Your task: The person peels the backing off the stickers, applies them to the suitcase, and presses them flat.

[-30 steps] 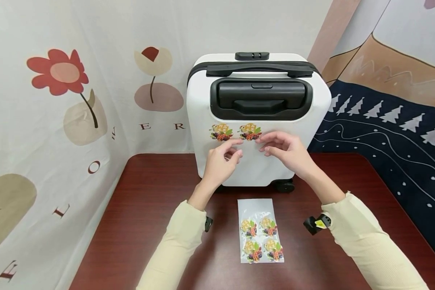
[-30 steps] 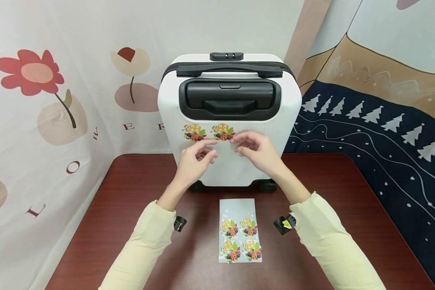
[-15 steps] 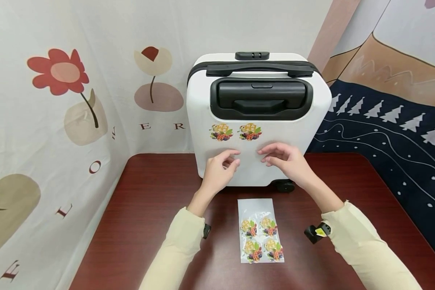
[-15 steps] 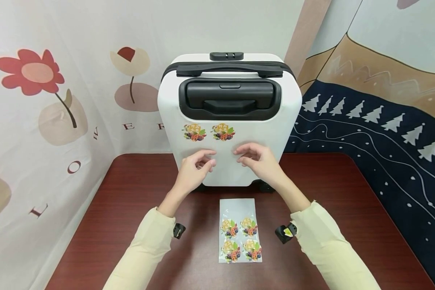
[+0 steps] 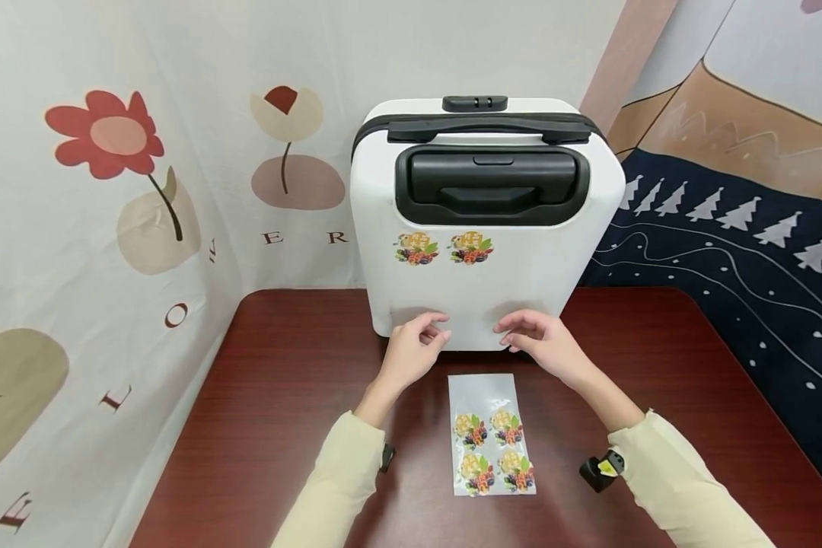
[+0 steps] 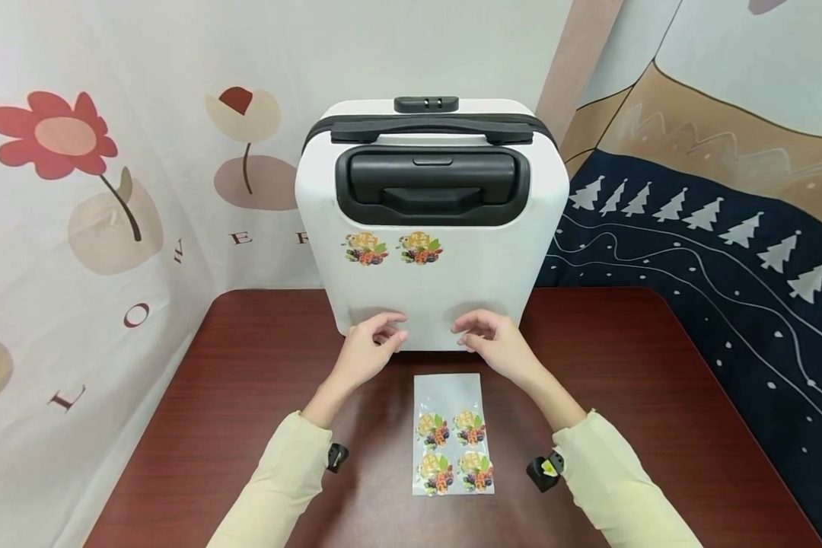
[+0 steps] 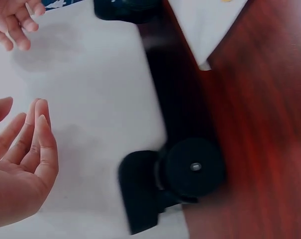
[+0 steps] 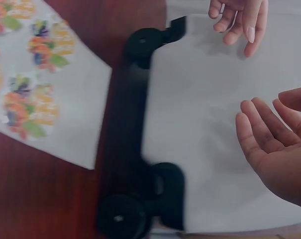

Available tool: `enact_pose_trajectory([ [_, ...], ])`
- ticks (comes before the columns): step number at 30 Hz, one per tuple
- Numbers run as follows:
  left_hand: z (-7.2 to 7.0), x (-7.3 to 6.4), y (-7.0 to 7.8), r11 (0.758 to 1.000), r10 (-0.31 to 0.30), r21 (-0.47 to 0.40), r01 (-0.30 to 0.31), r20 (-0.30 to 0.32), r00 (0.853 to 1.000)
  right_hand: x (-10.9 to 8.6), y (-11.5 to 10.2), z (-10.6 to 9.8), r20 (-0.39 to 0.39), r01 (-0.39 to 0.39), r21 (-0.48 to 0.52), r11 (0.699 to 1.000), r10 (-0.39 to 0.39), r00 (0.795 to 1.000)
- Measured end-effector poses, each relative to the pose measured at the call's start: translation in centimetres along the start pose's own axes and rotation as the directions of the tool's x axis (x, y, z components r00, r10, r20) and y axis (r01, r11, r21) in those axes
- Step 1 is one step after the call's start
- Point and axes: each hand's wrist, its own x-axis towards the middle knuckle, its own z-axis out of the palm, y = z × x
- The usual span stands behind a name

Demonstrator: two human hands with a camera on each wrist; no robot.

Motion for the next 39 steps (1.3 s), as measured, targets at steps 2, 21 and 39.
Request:
enact_pose_trajectory([
  [2, 0.4, -0.4, -0.6, 1.0, -0.014, -0.001, 0.014, 0.024, 1.0, -0.5, 0.9, 0.1, 0.007, -0.018, -0.003, 1.0, 0.018, 1.0],
  [21, 2.7, -4.2, -5.1, 0.991, -0.114, -0.051, 0.122, 0.137, 0.984, -5.5, 7.6, 0.9, 0.028, -0.236, 0.03, 0.971, 0.236, 0.971],
  [39, 4.6, -7.0, -7.1, 0.978, -0.181, -0.058, 0.198, 0.219, 0.959, -7.6, 10.2, 1.6, 0.026, -0.331, 0.126, 0.935, 0.331, 0.943],
])
